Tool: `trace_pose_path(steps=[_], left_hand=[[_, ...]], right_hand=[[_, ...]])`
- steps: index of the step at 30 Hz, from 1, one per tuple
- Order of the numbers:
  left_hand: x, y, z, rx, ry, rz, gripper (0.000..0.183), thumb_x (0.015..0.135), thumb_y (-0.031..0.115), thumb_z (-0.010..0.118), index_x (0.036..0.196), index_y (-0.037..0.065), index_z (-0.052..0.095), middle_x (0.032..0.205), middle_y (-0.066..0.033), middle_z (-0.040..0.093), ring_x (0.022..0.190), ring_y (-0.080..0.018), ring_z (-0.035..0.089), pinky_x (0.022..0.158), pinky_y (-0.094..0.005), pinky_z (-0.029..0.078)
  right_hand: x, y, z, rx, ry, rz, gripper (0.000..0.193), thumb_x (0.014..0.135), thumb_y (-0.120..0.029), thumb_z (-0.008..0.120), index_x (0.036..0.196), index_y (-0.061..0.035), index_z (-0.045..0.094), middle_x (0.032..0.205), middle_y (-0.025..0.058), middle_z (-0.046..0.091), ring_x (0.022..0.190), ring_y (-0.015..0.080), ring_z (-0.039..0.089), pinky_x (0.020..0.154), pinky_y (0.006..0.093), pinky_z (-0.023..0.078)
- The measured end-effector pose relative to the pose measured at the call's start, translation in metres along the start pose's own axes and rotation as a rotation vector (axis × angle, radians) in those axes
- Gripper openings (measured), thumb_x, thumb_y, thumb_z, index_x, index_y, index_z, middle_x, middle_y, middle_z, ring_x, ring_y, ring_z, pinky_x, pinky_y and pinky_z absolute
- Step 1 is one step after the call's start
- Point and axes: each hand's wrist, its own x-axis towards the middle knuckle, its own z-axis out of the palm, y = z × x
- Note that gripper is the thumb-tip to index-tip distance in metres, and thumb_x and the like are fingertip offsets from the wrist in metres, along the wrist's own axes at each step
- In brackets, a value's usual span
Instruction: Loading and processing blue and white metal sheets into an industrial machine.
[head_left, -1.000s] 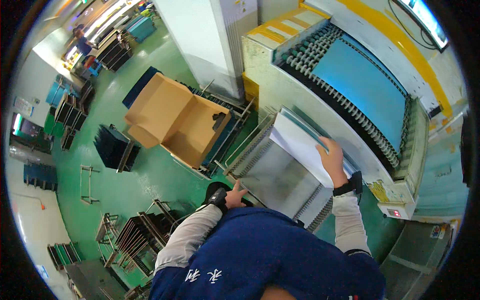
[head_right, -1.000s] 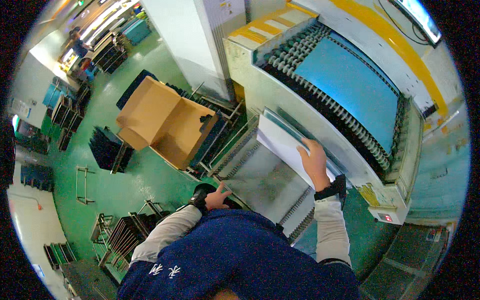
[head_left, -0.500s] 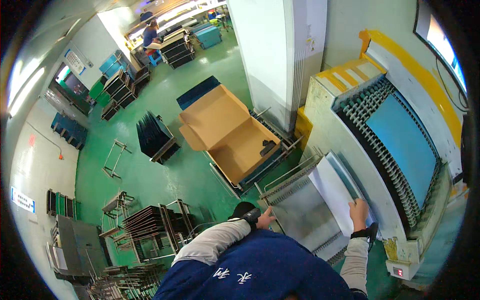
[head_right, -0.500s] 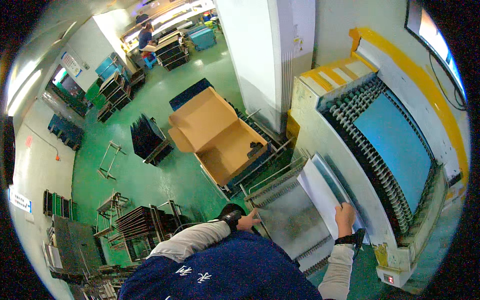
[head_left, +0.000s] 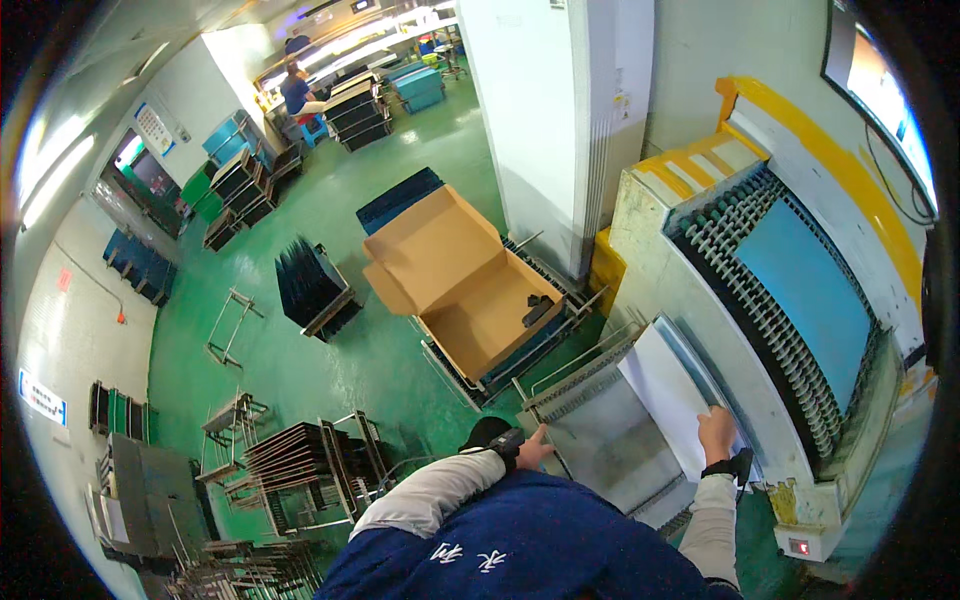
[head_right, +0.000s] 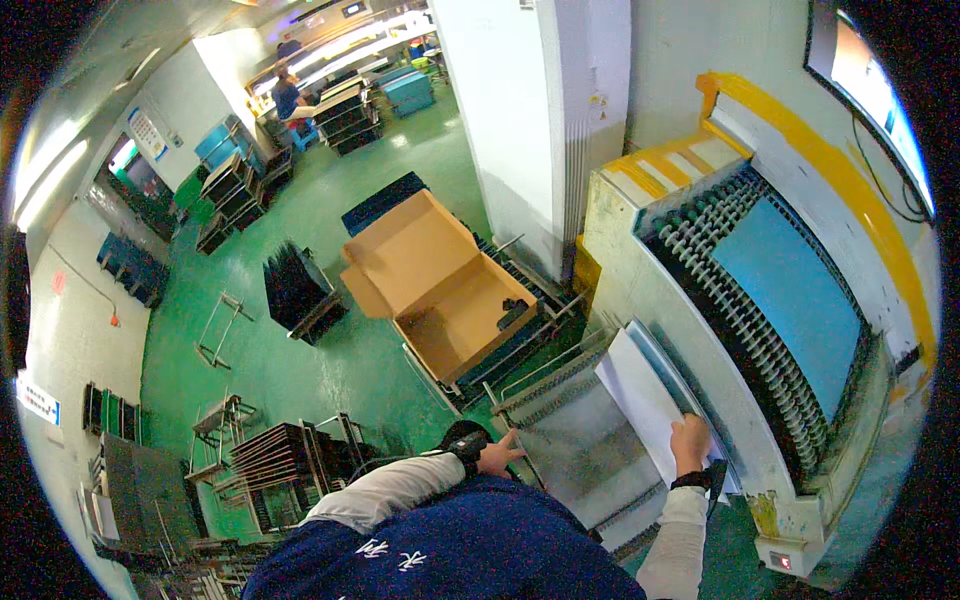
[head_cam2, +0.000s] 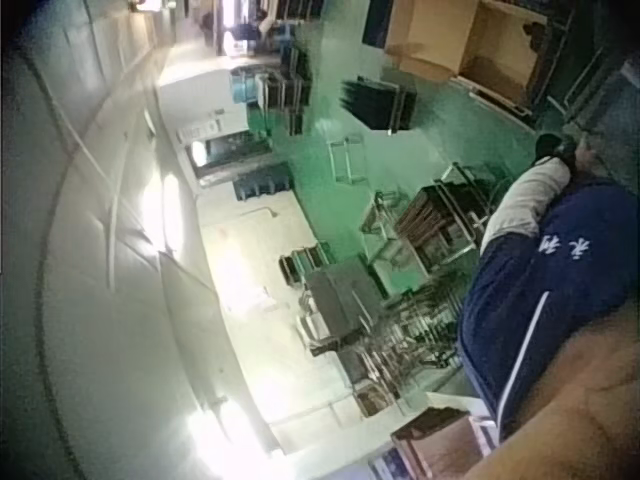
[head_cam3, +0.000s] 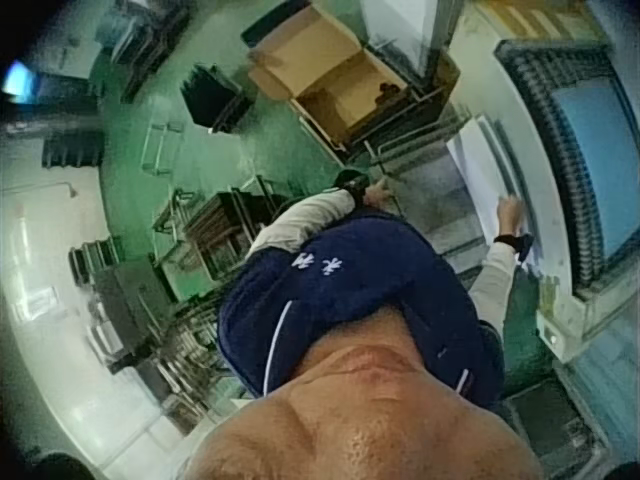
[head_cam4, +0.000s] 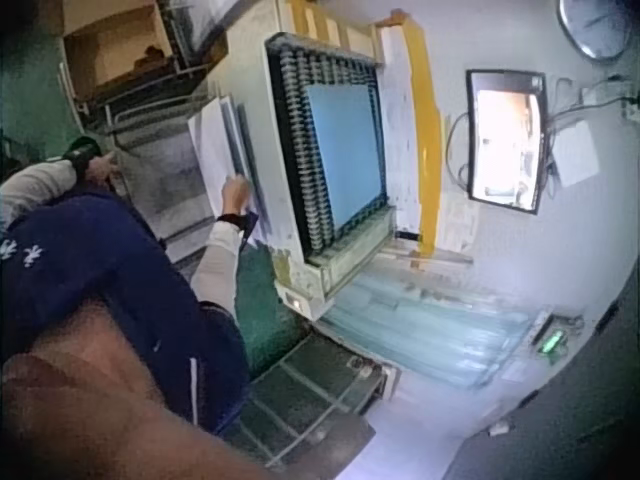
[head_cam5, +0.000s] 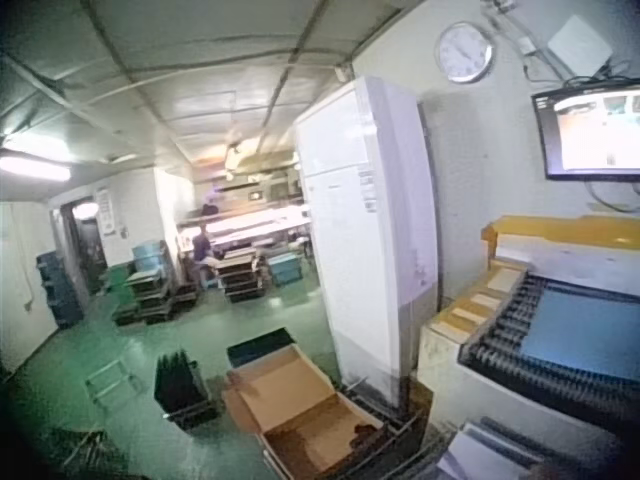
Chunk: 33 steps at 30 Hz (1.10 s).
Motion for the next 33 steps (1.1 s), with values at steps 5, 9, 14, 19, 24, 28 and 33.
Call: trace_pose_path(steps=[5,9,14,19,24,28,33], left_hand=[[0.001,-0.002,-0.005,-0.031,-0.007,0.049,0.089,0.067,0.041,0.082,0.145,0.025,0.042,0.156,-0.0276,0.002,0.116,-0.0473,0.055,0.095,-0.0475,0.049],[0.005,-0.004,-0.003,0.012,-0.007,0.04,0.09,0.065,0.042,0.083,0.144,0.024,0.043,0.156,-0.0286,0.001,0.117,-0.0478,0.054,0.096,-0.0473,0.049],[0.012,-0.004,0.004,0.006,-0.013,-0.007,0.078,0.073,0.028,0.079,0.142,0.029,0.045,0.159,-0.0205,0.002,0.117,-0.0449,0.055,0.093,-0.046,0.05],[0.027,-0.005,0.018,0.025,0.059,-0.098,0.061,0.081,0.018,0.07,0.137,0.035,0.051,0.16,-0.0137,0.013,0.119,-0.0384,0.055,0.09,-0.0438,0.051],[0.045,-0.016,0.051,-0.402,0.259,-0.156,0.061,0.081,0.035,0.069,0.139,0.03,0.05,0.146,-0.0189,0.04,0.115,-0.0391,0.057,0.09,-0.0451,0.049],[0.054,-0.005,0.062,-0.779,0.429,-0.414,0.074,0.079,0.041,0.071,0.144,0.021,0.042,0.13,-0.0213,0.057,0.114,-0.0385,0.058,0.092,-0.0449,0.048],[0.04,0.005,0.051,-0.755,0.487,-0.424,0.076,0.081,0.038,0.069,0.147,0.019,0.036,0.119,-0.021,0.063,0.108,-0.036,0.06,0.088,-0.0446,0.048]], right_hand=[[0.003,0.006,0.009,-0.001,-0.017,0.019,0.03,0.077,-0.029,0.073,0.091,-0.0024,0.07,0.096,0.0216,0.068,0.092,0.0376,0.066,0.079,0.0468,0.052],[-0.004,0.005,0.013,-0.002,0.016,-0.023,0.029,0.076,-0.028,0.074,0.089,-0.0023,0.07,0.094,0.0224,0.068,0.09,0.0389,0.066,0.078,0.0482,0.051],[-0.007,0.006,0.018,0.036,0.037,-0.04,0.028,0.075,-0.026,0.073,0.087,-0.0012,0.071,0.091,0.0237,0.067,0.089,0.0417,0.064,0.077,0.0495,0.05],[-0.009,0.002,0.004,0.053,0.061,-0.04,0.03,0.074,-0.027,0.072,0.085,0.0005,0.07,0.09,0.0251,0.067,0.09,0.0423,0.064,0.078,0.0498,0.05],[-0.022,-0.011,-0.059,0.009,0.072,-0.001,0.032,0.073,-0.027,0.072,0.09,0.0005,0.069,0.091,0.0252,0.067,0.09,0.0421,0.065,0.078,0.0492,0.05],[-0.032,-0.012,-0.114,0.041,0.12,-0.051,0.031,0.074,-0.027,0.071,0.09,-0.0006,0.07,0.088,0.0234,0.067,0.089,0.0433,0.064,0.075,0.0485,0.05],[-0.053,0.023,-0.189,0.155,0.254,-0.01,0.042,0.077,-0.028,0.072,0.099,0.0069,0.063,0.098,0.027,0.061,0.089,0.0423,0.056,0.084,0.0465,0.044]])
